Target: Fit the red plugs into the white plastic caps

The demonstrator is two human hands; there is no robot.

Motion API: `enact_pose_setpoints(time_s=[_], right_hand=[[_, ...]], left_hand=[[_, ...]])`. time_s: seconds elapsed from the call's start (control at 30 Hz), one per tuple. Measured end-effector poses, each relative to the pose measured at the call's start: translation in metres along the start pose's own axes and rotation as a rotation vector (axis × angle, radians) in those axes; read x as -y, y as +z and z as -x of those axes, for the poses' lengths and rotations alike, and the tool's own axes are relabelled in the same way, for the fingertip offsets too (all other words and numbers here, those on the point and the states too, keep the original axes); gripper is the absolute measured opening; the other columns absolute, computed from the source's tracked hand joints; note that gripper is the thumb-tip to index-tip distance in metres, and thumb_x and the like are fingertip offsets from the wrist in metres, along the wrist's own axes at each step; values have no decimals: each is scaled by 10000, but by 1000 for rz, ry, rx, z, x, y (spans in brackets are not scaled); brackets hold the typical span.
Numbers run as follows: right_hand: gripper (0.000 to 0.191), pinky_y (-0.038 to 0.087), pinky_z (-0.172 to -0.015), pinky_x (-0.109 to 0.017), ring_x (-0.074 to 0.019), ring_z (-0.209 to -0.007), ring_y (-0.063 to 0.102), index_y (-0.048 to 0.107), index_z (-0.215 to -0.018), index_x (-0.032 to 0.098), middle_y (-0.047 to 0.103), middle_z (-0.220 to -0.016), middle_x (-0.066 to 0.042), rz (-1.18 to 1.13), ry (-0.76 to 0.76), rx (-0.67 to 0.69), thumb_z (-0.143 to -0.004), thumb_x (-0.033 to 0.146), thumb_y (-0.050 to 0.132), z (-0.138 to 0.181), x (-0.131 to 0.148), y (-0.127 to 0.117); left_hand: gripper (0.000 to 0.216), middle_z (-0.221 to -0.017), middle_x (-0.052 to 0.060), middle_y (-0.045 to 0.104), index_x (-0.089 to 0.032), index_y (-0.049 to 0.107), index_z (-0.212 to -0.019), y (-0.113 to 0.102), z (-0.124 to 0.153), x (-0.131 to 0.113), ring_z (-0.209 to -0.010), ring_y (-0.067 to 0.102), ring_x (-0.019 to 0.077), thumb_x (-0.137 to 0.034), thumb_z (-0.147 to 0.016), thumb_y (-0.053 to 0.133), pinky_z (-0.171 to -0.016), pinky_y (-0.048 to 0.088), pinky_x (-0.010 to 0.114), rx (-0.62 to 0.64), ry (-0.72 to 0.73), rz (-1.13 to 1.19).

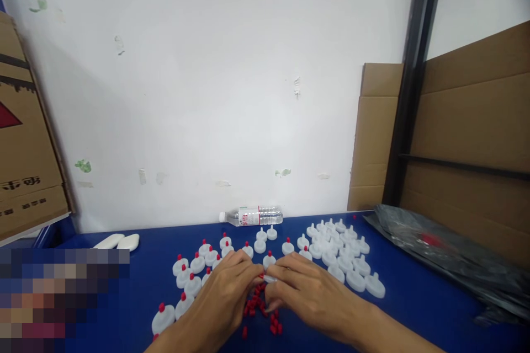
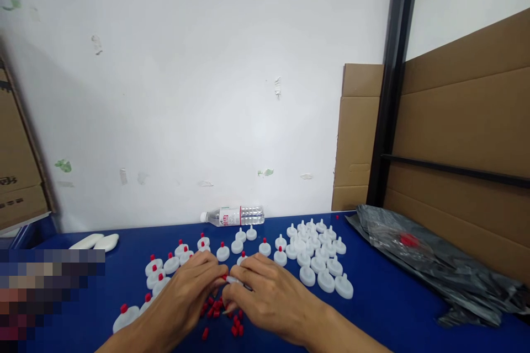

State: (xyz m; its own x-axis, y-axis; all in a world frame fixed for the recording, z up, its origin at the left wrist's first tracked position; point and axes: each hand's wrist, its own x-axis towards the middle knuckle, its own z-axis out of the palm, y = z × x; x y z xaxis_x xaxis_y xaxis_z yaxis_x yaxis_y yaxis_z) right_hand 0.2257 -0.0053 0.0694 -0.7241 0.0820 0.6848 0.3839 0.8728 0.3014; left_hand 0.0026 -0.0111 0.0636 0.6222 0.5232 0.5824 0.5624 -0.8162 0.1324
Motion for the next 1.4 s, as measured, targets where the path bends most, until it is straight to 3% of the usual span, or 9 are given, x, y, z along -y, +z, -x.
enact_pose_setpoints(time_s=[0.33, 0.47, 0.63, 0.77, 0.9, 1.03, 1.2, 1.3, 1.4], right_hand=[[165, 527, -785, -292, -177, -853, 646, 656, -1017, 193, 720, -928, -45, -7, 14, 9, -1059, 179, 498, 1, -1, 3], [140, 520, -919, -351, -201, -1021, 670, 636, -1063, 202, 729, -1134, -60, -81, 123, 36, -1047, 318, 561, 0, -8, 2], [329, 493, -1003, -474, -271, -1215, 603, 556, -1317, 230, 593, -1428, -131, -84, 310, 96, -1030, 390, 568, -1, -11, -12], [290, 465, -1038, -508, -269, -1223, 598, 548, -1328, 237, 615, -1388, -131, -69, 408, 100, -1047, 290, 498, 2, -14, -15], [324, 398, -1105, -556, -278, -1270, 564, 537, -1354, 253, 605, -1394, -117, -63, 446, 152, -1036, 316, 531, 4, -15, -13], [284, 352, -1128, -575, -276, -1247, 568, 580, -1320, 262, 646, -1313, -92, -37, 467, 199, -1052, 323, 509, 0, -17, -10], [404, 333, -1112, -618, -312, -1226, 590, 587, -1384, 240, 698, -1255, -114, 21, 530, 332, -1078, 445, 421, -12, -38, 4], [506, 342, -1092, -636, -328, -1212, 616, 613, -1373, 210, 732, -1198, -144, -2, 565, 443, -1091, 513, 321, -20, -56, 16], [570, 379, -1064, -619, -317, -1127, 672, 712, -1206, 227, 772, -1079, -122, -30, 573, 493, -1087, 560, 265, -24, -67, 28]], left_hand=[[298, -763, 25, 569, -188, 534, -821, 0, -1, -2, -737, 478, 182, -52, -1015, 354, -623, 339, 309, -14, 17, 15], [237, -834, 26, 608, -189, 597, -975, -10, -6, -1, -809, 491, 195, -73, -1039, 401, -710, 389, 328, -60, 45, -54], [257, -942, 71, 648, -158, 609, -1113, -13, -5, 19, -946, 517, 253, -1, -982, 454, -818, 426, 408, -71, 89, -366], [275, -977, 86, 656, -180, 658, -1020, -12, -3, 30, -986, 535, 280, 23, -926, 497, -824, 449, 425, 60, 43, -539], [220, -945, 81, 652, -186, 670, -882, -8, -2, 30, -951, 549, 281, 4, -890, 560, -834, 455, 445, 112, -4, -573], [193, -968, 93, 663, -187, 685, -907, 1, -1, 33, -1003, 559, 310, -22, -885, 585, -874, 456, 484, 139, -55, -591], [209, -1077, 122, 658, -177, 651, -1138, -1, -1, 32, -1077, 538, 330, -118, -989, 516, -915, 445, 522, 118, -107, -542], [174, -1052, 89, 660, -183, 659, -1029, -10, -2, 26, -1036, 546, 292, -108, -1000, 505, -910, 446, 486, 134, -98, -451], [137, -958, 14, 672, -227, 678, -929, -15, 0, 23, -991, 557, 237, -141, -988, 590, -914, 441, 418, 180, -69, -344]])
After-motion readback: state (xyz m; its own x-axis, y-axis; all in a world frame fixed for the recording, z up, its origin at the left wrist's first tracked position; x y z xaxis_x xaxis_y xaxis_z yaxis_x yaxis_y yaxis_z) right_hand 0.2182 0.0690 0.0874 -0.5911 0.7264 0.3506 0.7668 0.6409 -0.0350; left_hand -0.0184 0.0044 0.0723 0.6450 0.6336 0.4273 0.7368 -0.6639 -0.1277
